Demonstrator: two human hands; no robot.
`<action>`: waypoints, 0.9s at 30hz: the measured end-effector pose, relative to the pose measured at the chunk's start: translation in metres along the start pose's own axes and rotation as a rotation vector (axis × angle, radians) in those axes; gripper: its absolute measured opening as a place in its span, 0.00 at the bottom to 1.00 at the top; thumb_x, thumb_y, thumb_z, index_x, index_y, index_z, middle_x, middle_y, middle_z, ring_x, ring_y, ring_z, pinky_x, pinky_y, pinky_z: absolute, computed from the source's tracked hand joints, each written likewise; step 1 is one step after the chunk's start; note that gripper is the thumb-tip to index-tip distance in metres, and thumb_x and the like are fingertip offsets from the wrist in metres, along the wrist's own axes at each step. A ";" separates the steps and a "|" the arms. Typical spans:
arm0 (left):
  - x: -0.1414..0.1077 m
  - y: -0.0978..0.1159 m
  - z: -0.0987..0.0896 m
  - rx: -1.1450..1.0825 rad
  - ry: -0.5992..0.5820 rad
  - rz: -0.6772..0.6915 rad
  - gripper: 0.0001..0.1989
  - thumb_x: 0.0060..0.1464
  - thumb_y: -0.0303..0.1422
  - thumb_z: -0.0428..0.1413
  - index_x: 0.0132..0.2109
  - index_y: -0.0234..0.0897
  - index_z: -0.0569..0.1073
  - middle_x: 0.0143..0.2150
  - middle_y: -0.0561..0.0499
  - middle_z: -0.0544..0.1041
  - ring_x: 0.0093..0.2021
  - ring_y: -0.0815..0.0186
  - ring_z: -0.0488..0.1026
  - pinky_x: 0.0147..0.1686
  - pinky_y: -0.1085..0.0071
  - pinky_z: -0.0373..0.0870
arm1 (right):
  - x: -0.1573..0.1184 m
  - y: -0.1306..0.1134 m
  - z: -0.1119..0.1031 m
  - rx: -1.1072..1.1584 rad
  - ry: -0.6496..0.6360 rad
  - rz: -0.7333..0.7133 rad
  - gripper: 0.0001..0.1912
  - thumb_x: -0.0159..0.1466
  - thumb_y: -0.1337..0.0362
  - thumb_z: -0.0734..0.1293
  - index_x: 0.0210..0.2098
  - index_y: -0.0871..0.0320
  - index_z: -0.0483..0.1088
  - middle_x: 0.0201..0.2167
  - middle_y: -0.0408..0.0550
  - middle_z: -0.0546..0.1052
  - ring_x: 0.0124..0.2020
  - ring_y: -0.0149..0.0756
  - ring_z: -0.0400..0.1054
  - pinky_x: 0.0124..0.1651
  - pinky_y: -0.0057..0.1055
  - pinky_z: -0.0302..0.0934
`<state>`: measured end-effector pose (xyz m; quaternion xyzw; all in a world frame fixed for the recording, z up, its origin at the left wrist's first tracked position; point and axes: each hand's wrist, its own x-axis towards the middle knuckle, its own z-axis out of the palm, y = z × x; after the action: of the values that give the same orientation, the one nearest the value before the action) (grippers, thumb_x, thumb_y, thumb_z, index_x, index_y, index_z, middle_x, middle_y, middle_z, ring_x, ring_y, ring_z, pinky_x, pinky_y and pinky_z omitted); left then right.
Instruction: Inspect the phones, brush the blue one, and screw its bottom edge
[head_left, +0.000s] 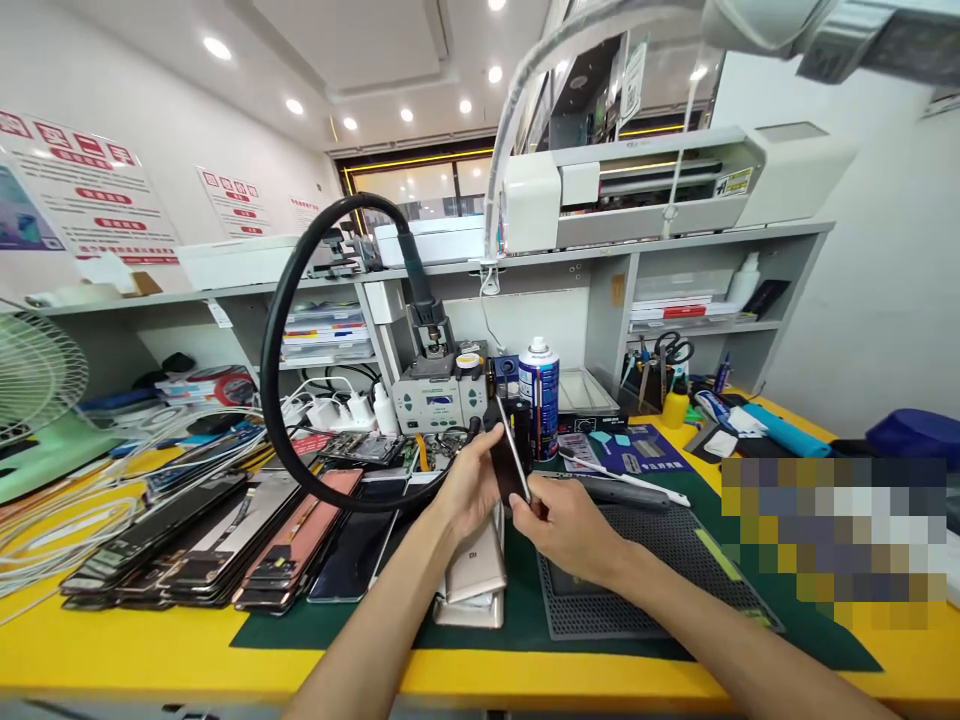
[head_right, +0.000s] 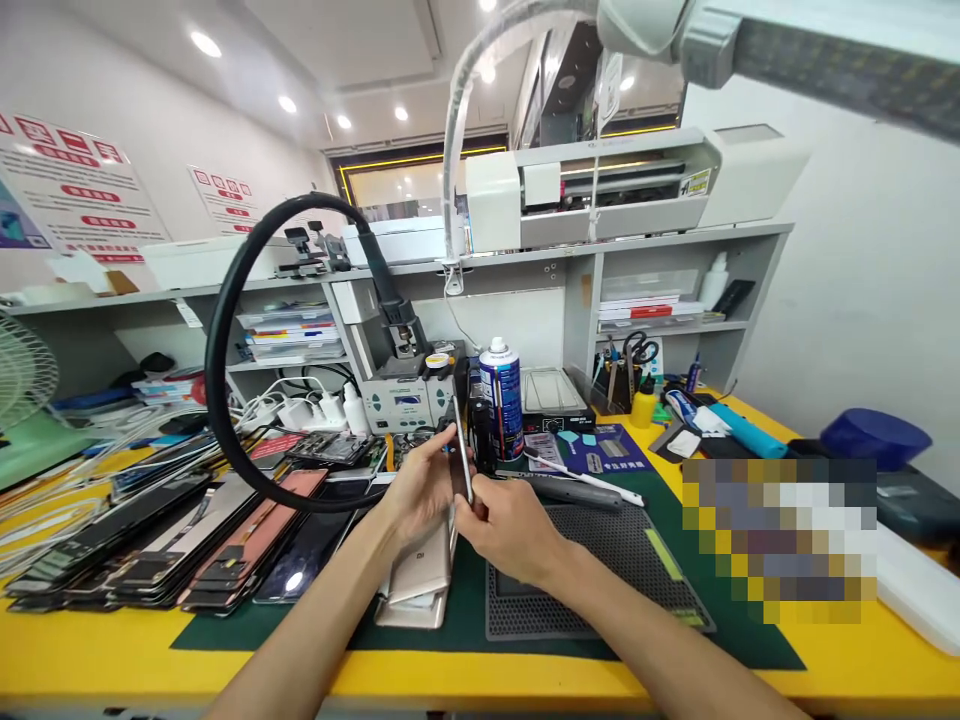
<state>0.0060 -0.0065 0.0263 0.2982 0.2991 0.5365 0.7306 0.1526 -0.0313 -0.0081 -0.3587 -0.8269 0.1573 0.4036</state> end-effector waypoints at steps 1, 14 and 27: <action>-0.001 0.001 0.000 -0.008 -0.001 0.011 0.08 0.61 0.32 0.56 0.34 0.32 0.71 0.27 0.48 0.75 0.23 0.66 0.73 0.27 0.71 0.72 | 0.000 -0.001 -0.001 -0.008 -0.003 -0.016 0.18 0.67 0.63 0.60 0.23 0.55 0.50 0.18 0.37 0.57 0.19 0.27 0.49 0.26 0.28 0.42; -0.012 0.040 -0.006 -0.123 0.165 0.103 0.10 0.62 0.24 0.47 0.34 0.29 0.71 0.25 0.42 0.78 0.23 0.65 0.77 0.24 0.75 0.76 | -0.013 0.019 -0.090 -0.342 0.079 0.309 0.15 0.68 0.60 0.61 0.30 0.59 0.73 0.29 0.48 0.77 0.31 0.35 0.67 0.35 0.28 0.54; -0.023 0.012 0.005 0.084 -0.153 0.007 0.21 0.61 0.31 0.57 0.58 0.40 0.62 0.42 0.40 0.80 0.38 0.53 0.82 0.38 0.57 0.81 | 0.005 0.088 -0.124 -0.267 -0.384 0.456 0.08 0.57 0.65 0.68 0.29 0.62 0.80 0.26 0.47 0.80 0.29 0.35 0.71 0.32 0.26 0.59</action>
<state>-0.0026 -0.0262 0.0412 0.3698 0.2634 0.5018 0.7362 0.2883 0.0299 0.0234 -0.5483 -0.7995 0.1986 0.1441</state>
